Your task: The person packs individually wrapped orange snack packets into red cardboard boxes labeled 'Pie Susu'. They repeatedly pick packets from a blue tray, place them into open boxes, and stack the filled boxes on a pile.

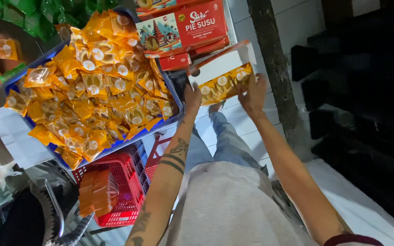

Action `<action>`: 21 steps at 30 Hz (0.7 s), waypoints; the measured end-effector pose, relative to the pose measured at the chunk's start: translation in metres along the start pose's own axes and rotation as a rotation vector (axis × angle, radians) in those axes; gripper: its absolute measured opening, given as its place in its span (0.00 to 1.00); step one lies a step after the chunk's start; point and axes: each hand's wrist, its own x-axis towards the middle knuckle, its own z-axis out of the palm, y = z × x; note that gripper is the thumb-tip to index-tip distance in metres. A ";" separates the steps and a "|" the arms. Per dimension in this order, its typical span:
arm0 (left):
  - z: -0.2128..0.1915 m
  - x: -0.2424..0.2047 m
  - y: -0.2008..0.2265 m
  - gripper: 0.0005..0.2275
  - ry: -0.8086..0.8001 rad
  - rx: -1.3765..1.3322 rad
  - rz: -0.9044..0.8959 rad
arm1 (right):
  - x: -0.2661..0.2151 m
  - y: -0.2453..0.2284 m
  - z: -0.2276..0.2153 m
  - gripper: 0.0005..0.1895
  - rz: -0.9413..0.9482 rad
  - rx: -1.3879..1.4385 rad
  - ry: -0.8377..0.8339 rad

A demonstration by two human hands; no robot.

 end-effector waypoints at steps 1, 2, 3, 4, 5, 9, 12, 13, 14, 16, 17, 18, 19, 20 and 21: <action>0.001 -0.001 -0.004 0.30 0.044 -0.015 0.095 | 0.004 0.006 -0.005 0.29 0.057 0.197 0.095; -0.001 0.000 -0.007 0.22 0.098 -0.031 0.192 | 0.012 0.009 -0.009 0.33 0.105 0.400 0.192; 0.000 0.001 -0.006 0.22 0.104 -0.032 0.196 | 0.024 0.015 -0.012 0.33 0.100 0.405 0.195; 0.000 -0.004 -0.010 0.19 0.126 -0.050 0.322 | 0.029 0.021 -0.017 0.41 0.030 0.459 0.157; 0.000 -0.008 -0.013 0.21 0.147 -0.067 0.448 | 0.034 0.027 -0.021 0.50 -0.040 0.512 0.119; -0.010 -0.003 -0.016 0.21 0.038 0.141 0.643 | 0.079 0.041 -0.043 0.38 -0.169 0.589 -0.054; -0.005 0.001 -0.025 0.31 0.215 0.659 0.760 | 0.084 0.046 -0.047 0.15 -0.163 0.337 -0.134; -0.003 0.003 -0.029 0.26 0.324 0.851 0.869 | 0.082 0.052 -0.047 0.17 -0.229 0.190 -0.201; 0.000 0.008 -0.033 0.22 0.437 1.044 0.975 | 0.083 0.057 -0.046 0.21 -0.295 0.041 -0.265; 0.004 0.005 -0.045 0.28 0.445 1.090 0.952 | 0.066 0.061 -0.040 0.24 -0.310 -0.018 -0.337; 0.006 0.004 -0.051 0.37 0.445 1.137 0.929 | 0.058 0.063 -0.037 0.26 -0.318 -0.077 -0.411; 0.009 -0.001 -0.054 0.37 0.455 1.136 0.920 | 0.052 0.067 -0.033 0.26 -0.332 -0.077 -0.410; 0.013 -0.005 -0.058 0.29 0.513 1.173 0.993 | 0.047 0.072 -0.027 0.37 -0.437 -0.128 -0.356; 0.017 -0.013 -0.065 0.21 0.560 1.212 1.066 | 0.035 0.077 -0.022 0.49 -0.536 -0.176 -0.308; 0.018 -0.019 -0.074 0.21 0.559 1.216 1.055 | 0.032 0.075 -0.018 0.49 -0.543 -0.173 -0.314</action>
